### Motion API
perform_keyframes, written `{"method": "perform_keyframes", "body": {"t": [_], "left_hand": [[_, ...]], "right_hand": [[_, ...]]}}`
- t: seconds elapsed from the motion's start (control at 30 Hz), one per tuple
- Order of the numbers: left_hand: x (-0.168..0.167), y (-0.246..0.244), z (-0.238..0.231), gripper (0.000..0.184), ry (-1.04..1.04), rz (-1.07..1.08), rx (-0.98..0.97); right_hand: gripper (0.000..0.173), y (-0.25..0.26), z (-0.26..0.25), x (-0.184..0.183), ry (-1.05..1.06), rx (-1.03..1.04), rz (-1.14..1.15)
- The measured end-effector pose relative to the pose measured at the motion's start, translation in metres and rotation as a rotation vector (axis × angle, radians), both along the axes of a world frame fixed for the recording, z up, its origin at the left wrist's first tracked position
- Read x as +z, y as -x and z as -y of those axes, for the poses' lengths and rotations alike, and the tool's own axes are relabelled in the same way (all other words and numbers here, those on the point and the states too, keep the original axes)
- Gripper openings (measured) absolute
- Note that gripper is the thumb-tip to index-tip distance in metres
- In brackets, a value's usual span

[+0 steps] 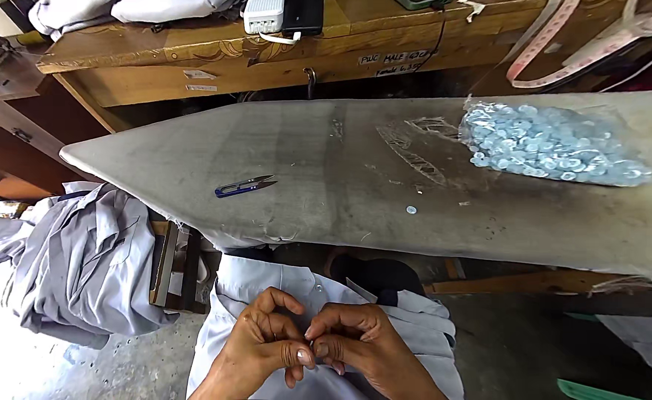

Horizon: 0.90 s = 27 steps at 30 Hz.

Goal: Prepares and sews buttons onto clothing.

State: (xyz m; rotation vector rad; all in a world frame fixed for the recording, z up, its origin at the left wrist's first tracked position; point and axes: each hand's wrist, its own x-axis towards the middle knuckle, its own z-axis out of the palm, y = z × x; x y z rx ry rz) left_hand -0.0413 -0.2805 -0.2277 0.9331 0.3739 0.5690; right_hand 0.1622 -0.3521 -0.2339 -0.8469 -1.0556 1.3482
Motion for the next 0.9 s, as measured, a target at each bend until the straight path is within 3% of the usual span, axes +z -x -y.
{"method": "perform_keyframes", "body": {"t": [0.17,0.27,0.4,0.6,0.7,0.9], "left_hand": [[0.0,0.0,-0.003,0.042,-0.002,-0.022,-0.051],[0.002,0.003,-0.005,0.033,-0.078,-0.044,-0.063],[0.014,0.01,-0.014,0.011,-0.508,-0.264,0.02],[0.028,0.004,-0.019,0.01,-0.993,-0.478,0.193],[0.03,0.001,-0.004,0.011,-1.095,-0.531,0.263],[0.024,0.001,-0.008,0.017,-1.247,-0.665,0.347]], "right_hand": [[0.008,-0.003,-0.001,-0.001,-0.058,0.06,0.014],[0.01,-0.002,-0.001,-0.001,-0.147,0.038,0.154],[0.014,-0.008,-0.003,0.003,-0.273,-0.042,0.418],[0.018,-0.003,-0.002,0.008,-0.423,-0.207,1.025],[0.016,-0.005,-0.002,0.009,-0.443,-0.295,1.093],[0.018,-0.005,0.001,0.002,-0.463,-0.275,1.09]]}}
